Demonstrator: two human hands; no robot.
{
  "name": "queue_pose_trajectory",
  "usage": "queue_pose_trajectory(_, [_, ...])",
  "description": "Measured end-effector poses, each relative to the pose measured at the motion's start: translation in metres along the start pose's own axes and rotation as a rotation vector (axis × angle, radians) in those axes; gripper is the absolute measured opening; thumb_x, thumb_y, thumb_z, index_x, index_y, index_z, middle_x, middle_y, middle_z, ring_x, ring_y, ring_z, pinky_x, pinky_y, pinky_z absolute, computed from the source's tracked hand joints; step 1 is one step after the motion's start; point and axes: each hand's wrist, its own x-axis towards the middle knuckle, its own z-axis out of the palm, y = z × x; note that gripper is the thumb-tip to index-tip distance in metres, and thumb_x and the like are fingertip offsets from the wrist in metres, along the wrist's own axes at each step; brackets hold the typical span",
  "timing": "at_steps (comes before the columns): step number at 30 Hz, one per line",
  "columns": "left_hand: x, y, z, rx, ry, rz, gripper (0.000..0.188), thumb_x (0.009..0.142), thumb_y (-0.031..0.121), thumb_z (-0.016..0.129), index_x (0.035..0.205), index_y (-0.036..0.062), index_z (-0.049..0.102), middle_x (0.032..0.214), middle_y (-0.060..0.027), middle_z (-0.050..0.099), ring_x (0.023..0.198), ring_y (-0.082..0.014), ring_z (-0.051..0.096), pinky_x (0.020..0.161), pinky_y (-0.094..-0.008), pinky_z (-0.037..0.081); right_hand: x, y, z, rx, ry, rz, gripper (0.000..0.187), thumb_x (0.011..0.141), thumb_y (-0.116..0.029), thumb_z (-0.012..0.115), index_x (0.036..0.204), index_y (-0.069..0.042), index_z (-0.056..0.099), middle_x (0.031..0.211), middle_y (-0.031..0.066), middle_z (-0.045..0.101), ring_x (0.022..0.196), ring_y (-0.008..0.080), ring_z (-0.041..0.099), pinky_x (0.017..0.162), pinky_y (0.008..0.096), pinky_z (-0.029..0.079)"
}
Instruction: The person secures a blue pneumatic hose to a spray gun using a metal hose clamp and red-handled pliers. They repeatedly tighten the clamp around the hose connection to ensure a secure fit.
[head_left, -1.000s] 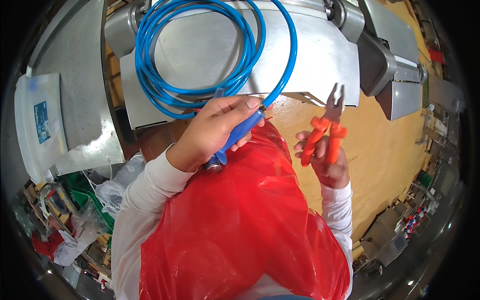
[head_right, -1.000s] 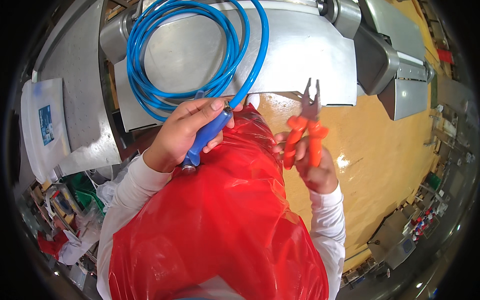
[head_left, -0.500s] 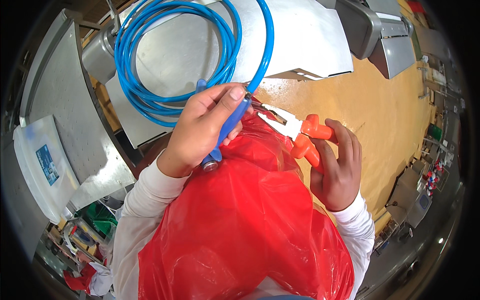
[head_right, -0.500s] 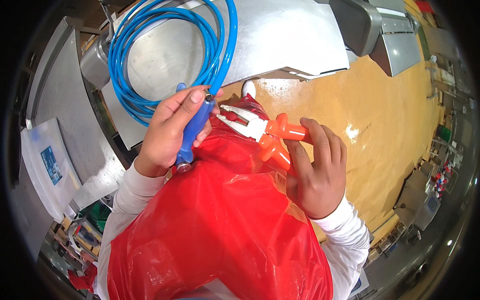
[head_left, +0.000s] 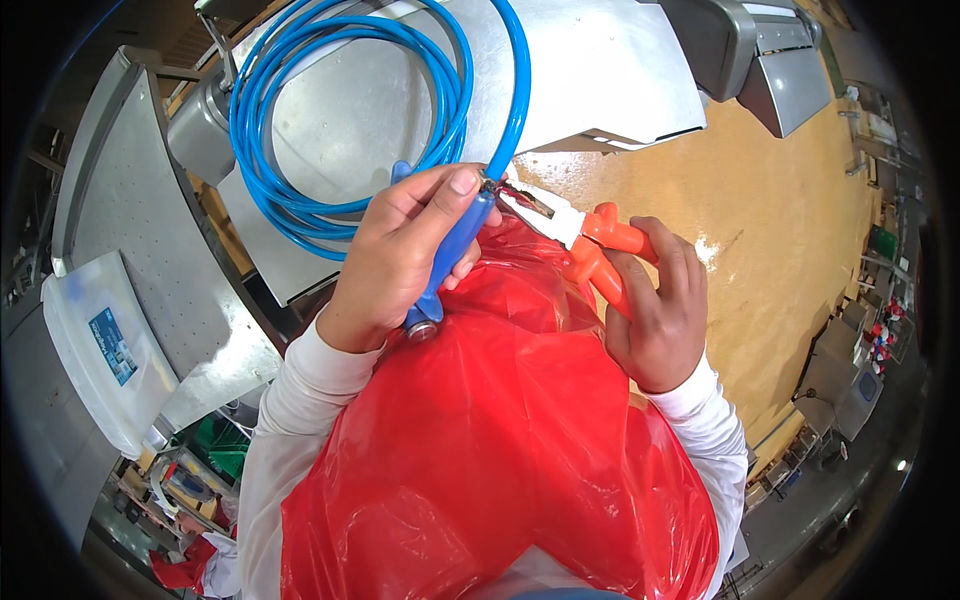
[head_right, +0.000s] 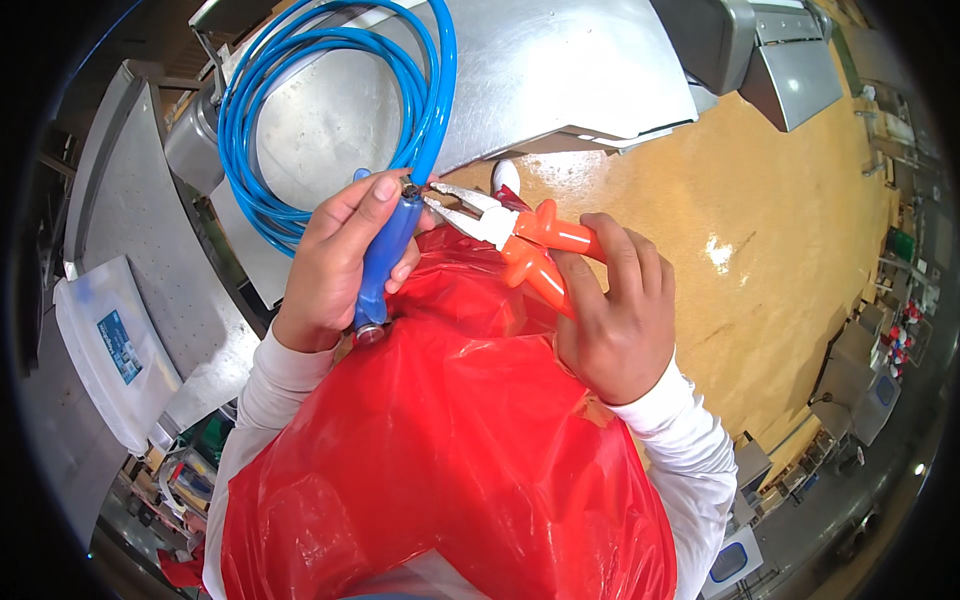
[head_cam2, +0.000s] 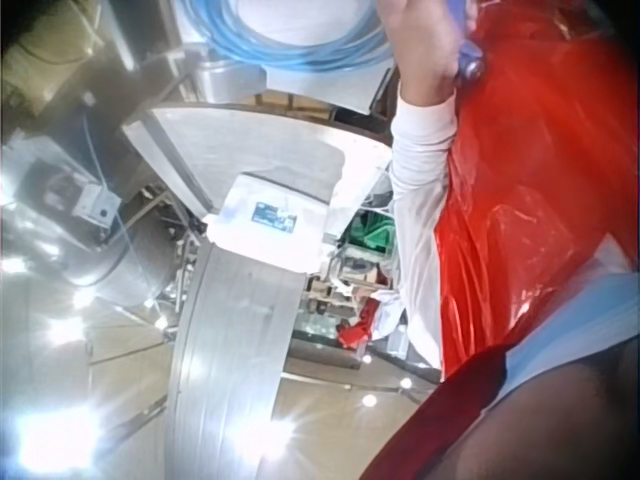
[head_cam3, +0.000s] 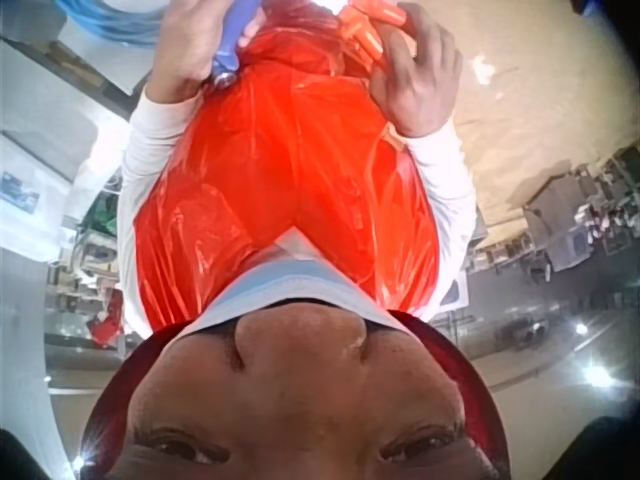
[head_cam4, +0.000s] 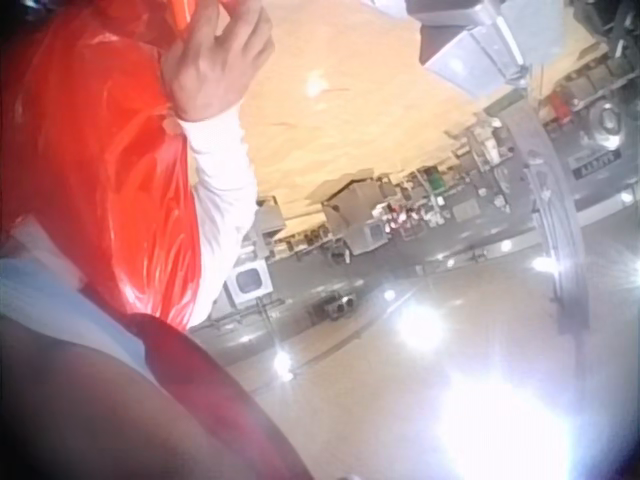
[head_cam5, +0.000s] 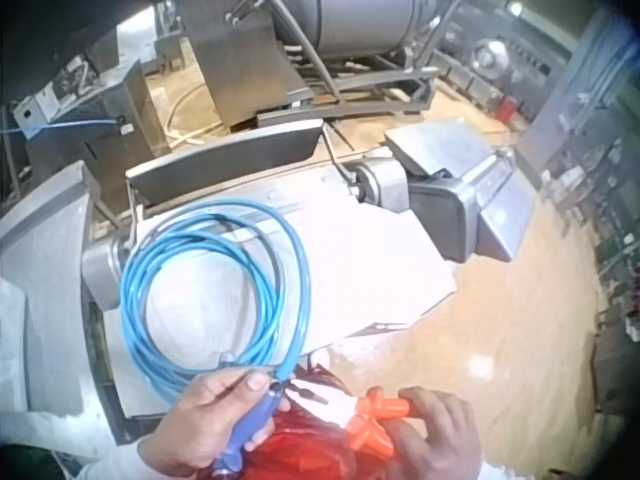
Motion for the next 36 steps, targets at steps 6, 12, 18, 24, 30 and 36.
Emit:
queue_pose_trajectory(6, [-0.001, -0.001, 0.0, 0.022, -0.017, 0.025, 0.043, 0.115, 0.035, 0.052, 0.132, -0.0033, 0.064, 0.098, -0.0126, 0.071, 0.06, -0.011, 0.058, 0.052, -0.0235, 0.046, -0.001, 0.002, -0.009, -0.039, -0.009, -0.016, 0.048, 0.063, -0.005, 0.075, 0.111, -0.003, 0.073, 0.135, 0.0194, 0.061, 0.113, 0.0373, 0.064, 0.093, 0.0473, 0.048])
queue_pose_trajectory(12, [0.0, -0.002, 0.001, 0.005, -0.019, 0.014, 0.04, 0.116, 0.033, 0.051, 0.129, -0.0028, 0.064, 0.098, -0.0135, 0.071, 0.06, -0.0113, 0.058, 0.051, -0.0236, 0.046, 0.003, 0.002, -0.02, -0.061, -0.062, -0.033, 0.048, 0.065, -0.01, 0.08, 0.111, -0.003, 0.072, 0.135, 0.0199, 0.061, 0.112, 0.0369, 0.064, 0.092, 0.0467, 0.048])
queue_pose_trajectory(18, [-0.001, -0.004, 0.001, -0.031, -0.017, 0.007, 0.039, 0.115, 0.031, 0.052, 0.132, -0.0023, 0.063, 0.099, -0.0149, 0.071, 0.06, -0.0134, 0.059, 0.051, -0.0242, 0.045, 0.004, 0.003, -0.021, -0.025, -0.071, -0.04, 0.05, 0.063, -0.01, 0.082, 0.112, -0.003, 0.072, 0.135, 0.0205, 0.061, 0.111, 0.0374, 0.064, 0.09, 0.0466, 0.049])
queue_pose_trajectory(24, [-0.002, -0.005, 0.0, -0.024, -0.013, 0.006, 0.04, 0.115, 0.031, 0.053, 0.135, -0.0023, 0.061, 0.099, -0.0153, 0.071, 0.061, -0.014, 0.059, 0.052, -0.0252, 0.045, 0.001, 0.003, -0.022, 0.027, -0.09, -0.017, 0.053, 0.061, -0.009, 0.081, 0.112, -0.002, 0.071, 0.135, 0.0214, 0.061, 0.111, 0.0382, 0.065, 0.088, 0.0464, 0.05])
queue_pose_trajectory(30, [-0.002, -0.006, -0.002, -0.007, -0.022, 0.021, 0.041, 0.115, 0.031, 0.054, 0.137, -0.0023, 0.059, 0.099, -0.0146, 0.07, 0.061, -0.0144, 0.059, 0.053, -0.0256, 0.045, 0.0, 0.001, -0.021, 0.031, -0.077, -0.031, 0.054, 0.06, -0.01, 0.081, 0.112, -0.001, 0.071, 0.135, 0.0219, 0.061, 0.112, 0.0386, 0.065, 0.089, 0.0471, 0.05])
queue_pose_trajectory(36, [-0.002, -0.006, 0.002, -0.022, -0.013, 0.033, 0.039, 0.115, 0.032, 0.054, 0.133, -0.0016, 0.063, 0.078, -0.0049, 0.06, 0.059, -0.0122, 0.056, 0.052, -0.0256, 0.043, 0.004, -0.005, -0.025, -0.12, -0.038, -0.046, 0.041, 0.068, -0.009, 0.079, 0.108, -0.003, 0.073, 0.135, 0.0201, 0.062, 0.114, 0.0379, 0.064, 0.092, 0.0477, 0.05])
